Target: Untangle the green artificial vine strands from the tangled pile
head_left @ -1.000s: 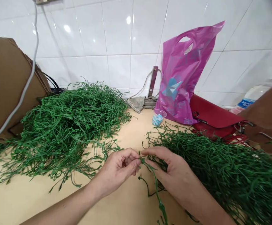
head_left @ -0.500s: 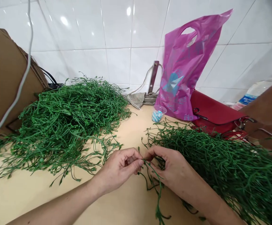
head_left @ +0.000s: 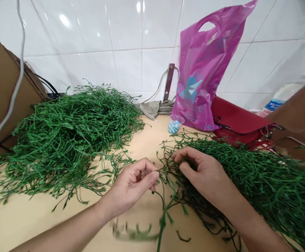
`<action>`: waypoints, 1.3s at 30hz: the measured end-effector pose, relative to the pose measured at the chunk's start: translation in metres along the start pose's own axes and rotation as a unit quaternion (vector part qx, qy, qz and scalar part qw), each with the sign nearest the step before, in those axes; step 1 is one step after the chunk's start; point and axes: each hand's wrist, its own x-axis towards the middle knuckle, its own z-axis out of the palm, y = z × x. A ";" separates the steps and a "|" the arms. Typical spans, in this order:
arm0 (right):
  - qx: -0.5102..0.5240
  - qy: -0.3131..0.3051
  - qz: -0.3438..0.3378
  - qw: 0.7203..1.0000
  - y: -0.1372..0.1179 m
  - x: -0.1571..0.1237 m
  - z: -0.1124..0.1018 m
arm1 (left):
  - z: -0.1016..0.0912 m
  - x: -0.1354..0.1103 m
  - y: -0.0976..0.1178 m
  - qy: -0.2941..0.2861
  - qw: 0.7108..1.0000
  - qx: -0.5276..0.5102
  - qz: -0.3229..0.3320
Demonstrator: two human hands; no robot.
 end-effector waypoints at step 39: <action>0.087 -0.094 0.032 0.991 -0.013 -0.018 0.031 | 0.000 -0.003 0.001 0.053 0.959 0.238 0.145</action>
